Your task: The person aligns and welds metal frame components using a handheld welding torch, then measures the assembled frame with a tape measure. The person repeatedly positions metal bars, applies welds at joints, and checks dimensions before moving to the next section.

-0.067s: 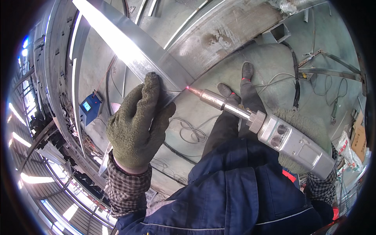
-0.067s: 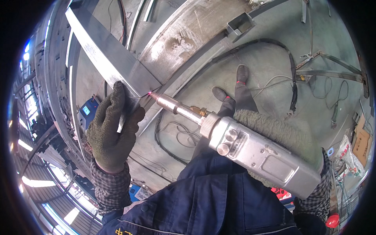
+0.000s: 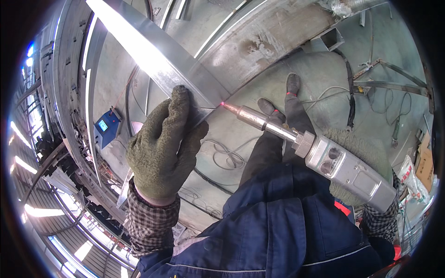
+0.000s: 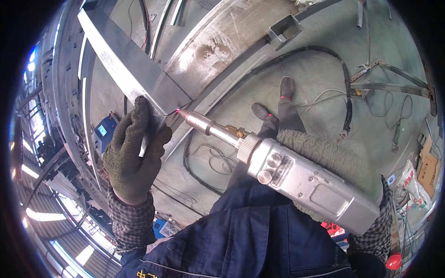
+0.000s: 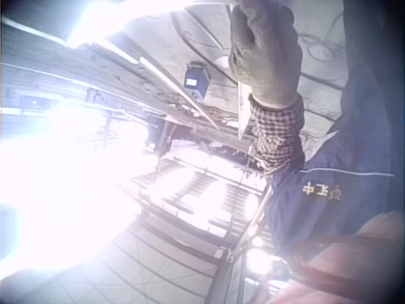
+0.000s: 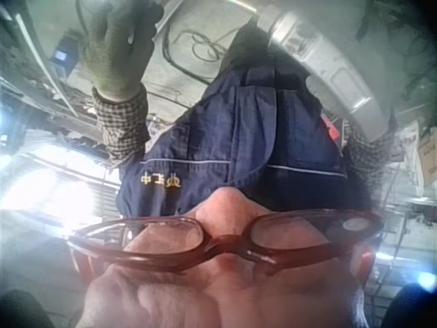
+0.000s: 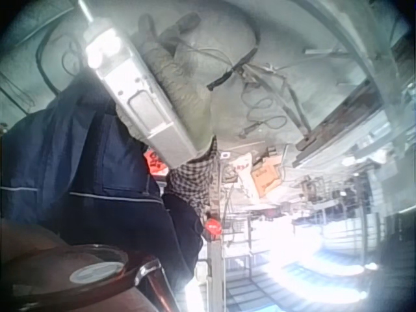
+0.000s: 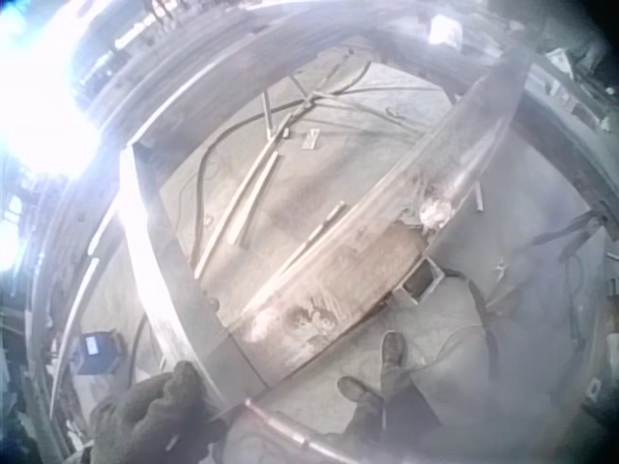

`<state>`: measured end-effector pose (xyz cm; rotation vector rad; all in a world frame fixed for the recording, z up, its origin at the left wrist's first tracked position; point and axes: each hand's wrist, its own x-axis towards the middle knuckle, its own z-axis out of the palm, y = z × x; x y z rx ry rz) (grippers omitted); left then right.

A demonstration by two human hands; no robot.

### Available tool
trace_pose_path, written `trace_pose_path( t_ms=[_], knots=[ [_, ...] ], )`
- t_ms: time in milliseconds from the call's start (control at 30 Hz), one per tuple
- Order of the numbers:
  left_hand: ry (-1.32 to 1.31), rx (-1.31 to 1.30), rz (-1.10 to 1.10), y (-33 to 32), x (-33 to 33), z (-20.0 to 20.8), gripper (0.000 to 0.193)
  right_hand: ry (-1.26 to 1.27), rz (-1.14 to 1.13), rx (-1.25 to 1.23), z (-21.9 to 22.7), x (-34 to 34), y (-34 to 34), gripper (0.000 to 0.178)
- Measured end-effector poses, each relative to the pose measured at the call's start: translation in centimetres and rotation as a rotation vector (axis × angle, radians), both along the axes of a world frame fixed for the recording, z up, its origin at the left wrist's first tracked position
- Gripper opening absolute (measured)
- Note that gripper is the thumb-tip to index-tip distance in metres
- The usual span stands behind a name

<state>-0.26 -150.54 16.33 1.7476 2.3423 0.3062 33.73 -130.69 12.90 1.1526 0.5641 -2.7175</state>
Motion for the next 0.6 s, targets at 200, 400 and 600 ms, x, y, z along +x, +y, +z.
trace_pose_path(
  t_ms=[200, 400, 600],
  knots=[
    [0.025, 0.027, -0.033, 0.23, -0.11, -0.03, 0.068, -0.003, 0.022, 0.001, -0.15, -0.06, -0.32, 0.065],
    [0.064, -0.001, -0.011, 0.18, -0.11, 0.07, 0.064, 0.004, 0.041, 0.002, -0.13, -0.10, -0.10, 0.066],
    [0.067, 0.002, -0.022, 0.19, -0.21, 0.07, 0.062, 0.008, 0.053, 0.013, -0.32, -0.30, 0.19, 0.066]
  ],
)
